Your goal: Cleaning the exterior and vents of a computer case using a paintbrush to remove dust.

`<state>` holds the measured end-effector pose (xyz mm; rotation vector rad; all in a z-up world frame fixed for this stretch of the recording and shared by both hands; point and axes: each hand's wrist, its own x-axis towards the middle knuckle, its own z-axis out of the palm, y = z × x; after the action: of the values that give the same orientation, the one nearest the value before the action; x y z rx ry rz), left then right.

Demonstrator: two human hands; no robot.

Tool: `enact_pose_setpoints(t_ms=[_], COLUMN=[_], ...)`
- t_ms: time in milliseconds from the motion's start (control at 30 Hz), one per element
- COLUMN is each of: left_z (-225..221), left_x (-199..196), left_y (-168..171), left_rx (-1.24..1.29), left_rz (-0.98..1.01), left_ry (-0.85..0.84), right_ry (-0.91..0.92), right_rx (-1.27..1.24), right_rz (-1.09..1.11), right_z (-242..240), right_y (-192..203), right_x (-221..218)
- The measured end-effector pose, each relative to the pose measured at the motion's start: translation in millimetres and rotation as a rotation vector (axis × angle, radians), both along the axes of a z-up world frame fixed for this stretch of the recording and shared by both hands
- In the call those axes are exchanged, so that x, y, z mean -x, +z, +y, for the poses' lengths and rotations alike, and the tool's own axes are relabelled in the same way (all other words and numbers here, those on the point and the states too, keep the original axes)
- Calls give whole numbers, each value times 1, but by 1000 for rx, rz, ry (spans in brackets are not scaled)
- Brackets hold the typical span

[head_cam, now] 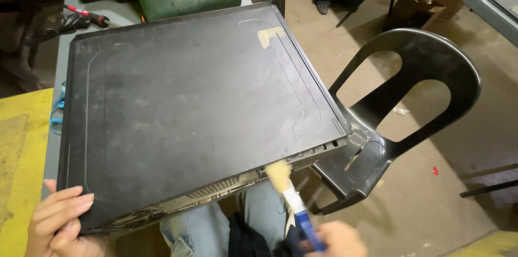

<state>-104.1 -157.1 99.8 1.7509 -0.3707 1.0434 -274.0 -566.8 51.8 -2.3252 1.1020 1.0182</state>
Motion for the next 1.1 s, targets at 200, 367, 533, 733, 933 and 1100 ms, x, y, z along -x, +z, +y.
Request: enact_pose_setpoints(t_ms=[200,367,533,733,933,1100], left_z=[11,13,12,13,13,13], left_x=[-12,-12,-10,-6,-12,-10], left_y=[-19,-5,-2,0,0,-6], left_rx=[205,117,125,102,81,98], left_rz=[-96,-93,-53,-48,-74,-68], left_ry=[-60,-123,-125,-127,-128,-120], right_ry=[114,-110,125,327,98,149], right_rx=[-66,747,241,-46,880,272], right_rz=[-101,-1873,-2043,-2398,-2121,-2206], right_z=[43,80,83,85,60,65], right_y=[87,91,56,58,76,59], right_x=[25,21,21,4,-2,10])
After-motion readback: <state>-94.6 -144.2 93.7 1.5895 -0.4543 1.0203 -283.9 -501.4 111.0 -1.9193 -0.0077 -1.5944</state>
